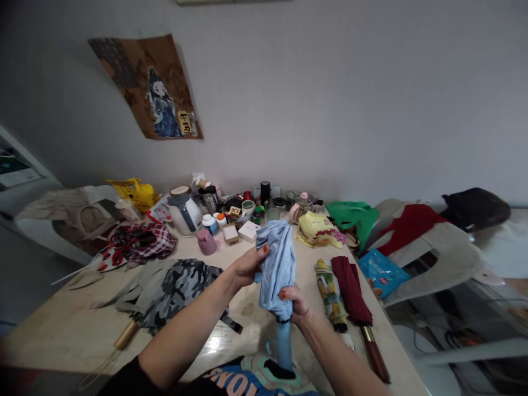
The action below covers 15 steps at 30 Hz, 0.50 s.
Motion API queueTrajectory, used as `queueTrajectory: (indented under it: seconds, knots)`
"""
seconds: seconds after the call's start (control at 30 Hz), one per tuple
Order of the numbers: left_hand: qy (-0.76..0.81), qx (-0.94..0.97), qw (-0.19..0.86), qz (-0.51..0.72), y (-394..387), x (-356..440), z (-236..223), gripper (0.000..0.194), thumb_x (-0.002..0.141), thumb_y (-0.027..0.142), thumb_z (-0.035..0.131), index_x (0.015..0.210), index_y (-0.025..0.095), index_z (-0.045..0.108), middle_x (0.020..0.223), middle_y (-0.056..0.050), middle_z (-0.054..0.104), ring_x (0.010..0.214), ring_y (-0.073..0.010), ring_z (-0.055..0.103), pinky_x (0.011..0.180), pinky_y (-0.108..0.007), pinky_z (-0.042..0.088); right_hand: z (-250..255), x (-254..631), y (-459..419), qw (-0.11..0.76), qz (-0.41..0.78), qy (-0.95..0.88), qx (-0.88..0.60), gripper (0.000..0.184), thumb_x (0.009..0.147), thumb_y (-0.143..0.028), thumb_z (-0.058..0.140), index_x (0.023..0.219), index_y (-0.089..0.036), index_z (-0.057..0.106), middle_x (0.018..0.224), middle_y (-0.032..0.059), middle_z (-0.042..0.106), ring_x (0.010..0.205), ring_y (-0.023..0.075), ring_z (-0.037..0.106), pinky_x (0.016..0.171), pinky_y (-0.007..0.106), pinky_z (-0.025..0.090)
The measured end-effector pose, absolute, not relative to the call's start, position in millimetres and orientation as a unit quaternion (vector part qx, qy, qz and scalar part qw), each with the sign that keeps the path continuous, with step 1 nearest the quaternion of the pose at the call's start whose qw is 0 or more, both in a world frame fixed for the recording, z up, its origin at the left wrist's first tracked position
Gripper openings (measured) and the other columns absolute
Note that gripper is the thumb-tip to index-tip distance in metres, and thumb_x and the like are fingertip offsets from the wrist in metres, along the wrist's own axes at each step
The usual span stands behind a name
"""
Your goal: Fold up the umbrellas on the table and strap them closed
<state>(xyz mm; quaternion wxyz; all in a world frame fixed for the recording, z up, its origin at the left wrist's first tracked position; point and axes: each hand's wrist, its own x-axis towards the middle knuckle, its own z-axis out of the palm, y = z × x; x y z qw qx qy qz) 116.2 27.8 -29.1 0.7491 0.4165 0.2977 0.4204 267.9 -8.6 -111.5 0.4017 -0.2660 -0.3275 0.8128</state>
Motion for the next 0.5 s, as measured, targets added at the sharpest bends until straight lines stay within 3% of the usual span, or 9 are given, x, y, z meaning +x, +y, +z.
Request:
queueTrajectory:
  seconds: [0.1, 0.2, 0.37, 0.5]
  knots:
    - [0.171, 0.398, 0.847, 0.308, 37, 114, -30, 0.075, 0.039, 0.064, 0.083, 0.093, 0.014, 0.065, 0.081, -0.011, 0.070, 0.086, -0.0302, 0.066, 0.074, -0.038, 0.049, -105, 251, -11, 0.352, 0.855, -0.320, -0.204, 0.039, 0.044, -0.039, 0.069, 0.074, -0.015, 0.068, 0.051, 0.0015, 0.060, 0.041, 0.0128, 0.048, 0.041, 0.025, 0.039]
    - [0.074, 0.389, 0.862, 0.316, 40, 111, -26, 0.078, 0.042, 0.060, 0.082, 0.104, 0.016, 0.064, 0.086, -0.010, 0.070, 0.091, -0.0318, 0.067, 0.081, -0.042, 0.048, -100, 235, -14, 0.296, 0.875, -0.339, -0.178, 0.050, 0.045, -0.051, 0.067, 0.079, -0.014, 0.067, 0.047, 0.0001, 0.056, 0.037, 0.0115, 0.043, 0.038, 0.024, 0.034]
    - [0.104, 0.338, 0.839, 0.413, 46, 102, -30, 0.076, 0.041, 0.060, 0.078, 0.102, 0.017, 0.064, 0.078, -0.007, 0.069, 0.082, -0.0304, 0.067, 0.076, -0.043, 0.050, -98, 220, -15, 0.301, 0.862, -0.366, -0.179, 0.065, 0.048, -0.059, 0.067, 0.094, -0.014, 0.066, 0.046, -0.0012, 0.054, 0.032, 0.0114, 0.039, 0.036, 0.024, 0.032]
    - [0.173, 0.315, 0.829, 0.429, 51, 100, -30, 0.062, 0.044, 0.050, 0.082, 0.092, 0.015, 0.065, 0.079, -0.008, 0.070, 0.075, -0.0258, 0.066, 0.075, -0.039, 0.050, -92, 222, -10, 0.328, 0.855, -0.351, -0.196, 0.074, 0.046, -0.077, 0.068, 0.088, -0.016, 0.067, 0.057, 0.0022, 0.061, 0.043, 0.0135, 0.052, 0.045, 0.025, 0.040]
